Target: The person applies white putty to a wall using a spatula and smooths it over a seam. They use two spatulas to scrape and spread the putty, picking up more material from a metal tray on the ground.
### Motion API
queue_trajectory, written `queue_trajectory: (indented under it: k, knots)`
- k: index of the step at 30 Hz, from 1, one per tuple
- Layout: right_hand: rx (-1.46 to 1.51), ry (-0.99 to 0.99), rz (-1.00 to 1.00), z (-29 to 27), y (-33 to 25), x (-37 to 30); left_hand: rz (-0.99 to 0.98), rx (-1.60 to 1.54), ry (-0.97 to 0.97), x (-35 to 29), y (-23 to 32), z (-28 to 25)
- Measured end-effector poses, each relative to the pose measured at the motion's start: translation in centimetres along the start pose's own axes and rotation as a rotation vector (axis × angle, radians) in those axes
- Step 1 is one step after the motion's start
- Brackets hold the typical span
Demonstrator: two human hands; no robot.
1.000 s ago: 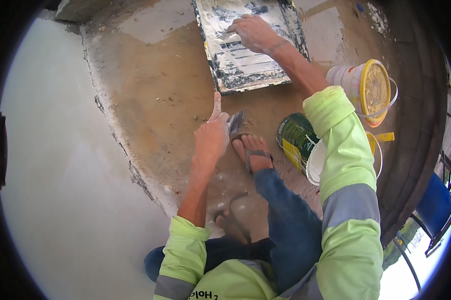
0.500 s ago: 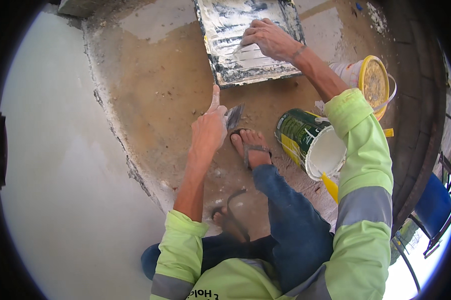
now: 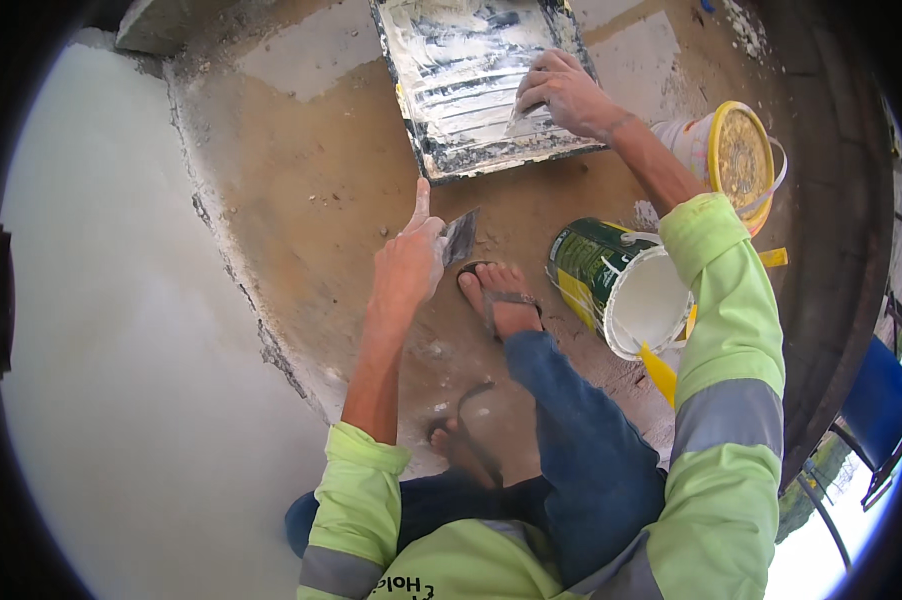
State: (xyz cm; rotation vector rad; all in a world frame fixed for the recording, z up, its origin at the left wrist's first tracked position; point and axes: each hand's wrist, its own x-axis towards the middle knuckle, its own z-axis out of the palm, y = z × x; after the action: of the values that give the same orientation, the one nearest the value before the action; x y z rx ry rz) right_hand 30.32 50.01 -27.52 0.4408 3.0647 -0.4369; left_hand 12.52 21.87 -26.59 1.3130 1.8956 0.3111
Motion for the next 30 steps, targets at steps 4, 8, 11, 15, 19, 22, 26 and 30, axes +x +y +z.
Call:
queue_trajectory:
  k: [4, 8, 11, 15, 19, 22, 26, 30]
  knots:
    - [0.447, 0.112, 0.224, -2.5, -0.6, 0.0, 0.216, -0.184, 0.345, 0.4, -2.4, 0.3]
    - [1.035, 0.306, 0.269, -7.7, -6.1, -1.0, -0.082, -1.079, 0.075, 0.5, -0.4, -4.4]
    - [1.136, 0.493, 0.189, -9.8, -10.1, -1.5, 0.021, -1.272, 0.167, 0.2, 1.9, -6.5]
    - [1.322, 0.615, -0.099, -10.9, -14.1, -2.0, 0.173, -1.44, 0.236, -1.0, 6.0, -8.3]
    - [1.007, 0.642, -0.082, -11.1, -15.2, -1.7, 0.209, -1.421, 0.312, -3.1, 7.8, -9.6]
    - [0.844, 0.687, -0.11, -11.0, -15.3, -1.5, 0.229, -1.379, 0.357, -4.4, 8.5, -10.0]
    - [0.76, 0.786, -0.053, -11.8, -16.2, -1.5, 0.288, -1.329, 0.392, -6.1, 9.3, -10.3]
    - [0.537, 0.842, -0.042, -13.6, -17.3, -1.9, 0.304, -1.308, 0.388, -7.6, 9.9, -11.2]
